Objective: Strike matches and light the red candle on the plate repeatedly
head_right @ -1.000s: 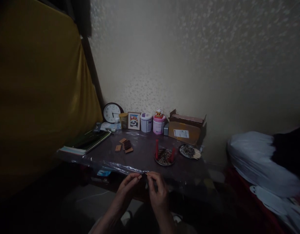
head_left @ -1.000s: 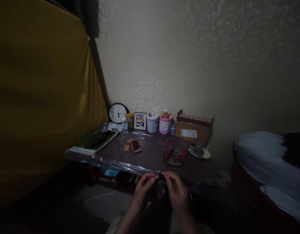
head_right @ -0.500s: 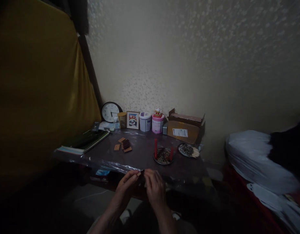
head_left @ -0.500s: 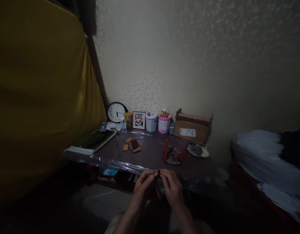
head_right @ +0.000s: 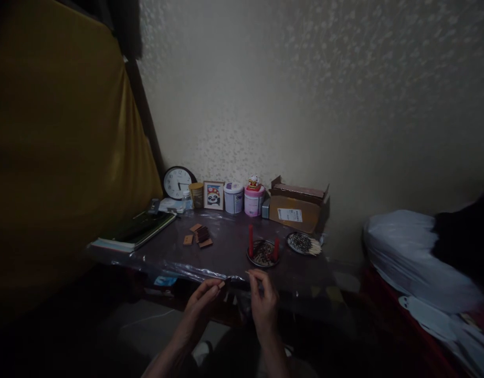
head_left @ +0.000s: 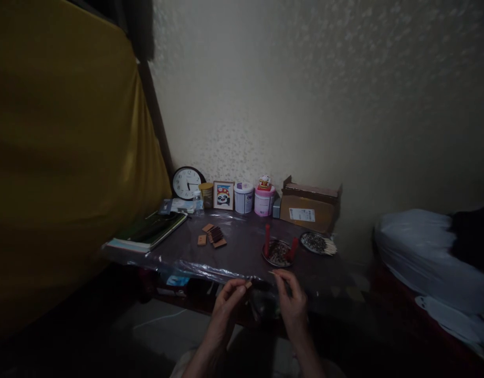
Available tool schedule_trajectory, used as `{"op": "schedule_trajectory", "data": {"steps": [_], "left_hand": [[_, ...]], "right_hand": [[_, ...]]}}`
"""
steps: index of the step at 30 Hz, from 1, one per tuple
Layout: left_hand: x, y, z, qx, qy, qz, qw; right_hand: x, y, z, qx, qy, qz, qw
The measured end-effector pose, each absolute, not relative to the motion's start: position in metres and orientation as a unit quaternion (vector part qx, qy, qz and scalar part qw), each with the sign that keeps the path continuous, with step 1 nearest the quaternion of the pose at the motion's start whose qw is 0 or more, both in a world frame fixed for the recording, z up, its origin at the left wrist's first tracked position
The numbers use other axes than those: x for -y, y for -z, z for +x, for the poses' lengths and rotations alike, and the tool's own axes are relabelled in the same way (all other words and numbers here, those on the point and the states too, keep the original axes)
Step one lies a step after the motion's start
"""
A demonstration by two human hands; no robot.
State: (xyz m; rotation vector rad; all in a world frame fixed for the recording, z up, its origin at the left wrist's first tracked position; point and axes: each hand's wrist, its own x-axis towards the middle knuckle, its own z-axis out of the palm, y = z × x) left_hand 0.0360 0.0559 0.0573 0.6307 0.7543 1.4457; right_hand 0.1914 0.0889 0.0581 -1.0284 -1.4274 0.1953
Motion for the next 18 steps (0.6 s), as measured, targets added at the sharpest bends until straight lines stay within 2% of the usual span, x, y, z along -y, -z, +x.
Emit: {"op": "schedule_trajectory", "data": {"steps": [6, 12, 16, 18], "left_hand": [[-0.056, -0.061, 0.041, -0.305, -0.632, 0.288, 0.652], [-0.053, -0.065, 0.044, -0.311, -0.635, 0.288, 0.646], [-0.054, -0.068, 0.044, -0.313, -0.634, 0.278, 0.651], [-0.054, -0.069, 0.045, -0.312, -0.640, 0.274, 0.646]], "right_hand": [[-0.073, -0.069, 0.178, 0.642, -0.081, -0.412, 0.642], [-0.068, -0.072, 0.175, 0.695, -0.041, -0.391, 0.603], [-0.065, -0.075, 0.177, 0.674, -0.028, -0.373, 0.637], [-0.069, -0.069, 0.179, 0.702, -0.028, -0.362, 0.613]]}}
